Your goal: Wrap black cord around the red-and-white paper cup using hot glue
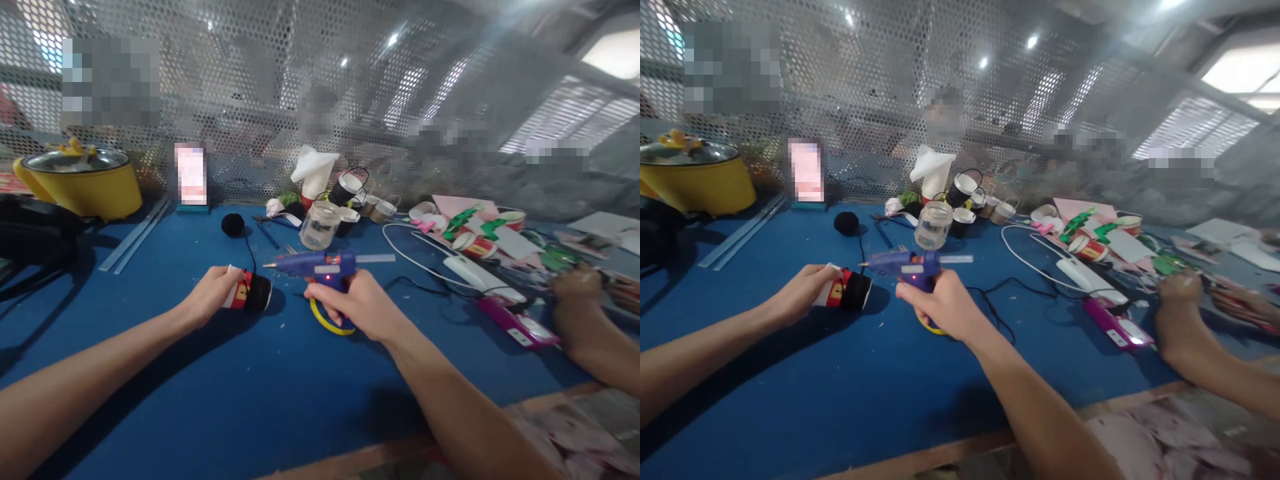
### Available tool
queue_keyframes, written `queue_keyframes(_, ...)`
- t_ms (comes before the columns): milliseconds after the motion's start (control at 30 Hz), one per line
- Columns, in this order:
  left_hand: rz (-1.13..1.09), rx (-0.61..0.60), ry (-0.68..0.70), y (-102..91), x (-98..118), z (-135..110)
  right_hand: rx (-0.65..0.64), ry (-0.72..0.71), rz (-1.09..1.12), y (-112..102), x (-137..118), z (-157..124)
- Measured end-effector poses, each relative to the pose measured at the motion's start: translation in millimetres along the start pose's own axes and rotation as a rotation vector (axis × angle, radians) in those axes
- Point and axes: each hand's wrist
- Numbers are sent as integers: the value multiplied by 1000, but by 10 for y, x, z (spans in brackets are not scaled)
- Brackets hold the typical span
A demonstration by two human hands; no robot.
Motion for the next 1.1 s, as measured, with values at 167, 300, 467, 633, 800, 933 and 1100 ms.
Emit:
queue_keyframes(167, 50, -23, 23, 16, 8, -16, -9, -77, -298, 125, -23, -99)
queue_keyframes(300, 57, -43, 51, 26, 45, -48, -5, -207, -483, 168, -33, -102)
queue_keyframes(467, 59, -56, 41, 21, 43, -47, -11, -240, -607, 181, -11, -119)
queue_keyframes(633, 66, -61, 55, 22, 31, -51, -36, -218, -713, 191, -21, -163)
queue_keyframes(800, 64, -60, 54, 31, 26, -48, -24, -285, -715, 202, -31, -160)
queue_keyframes(933, 58, -58, 61, 32, 7, -36, -47, -276, -723, 209, -36, -170)
queue_keyframes(1100, 61, -41, 70, 37, -11, -31, -24, -276, -735, 220, -41, -181)
Point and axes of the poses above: each hand's wrist, its own z-axis towards the middle knuckle, its own y-axis out of the palm, x = y × z, and after that the axes turned 10 degrees about z, right-handed
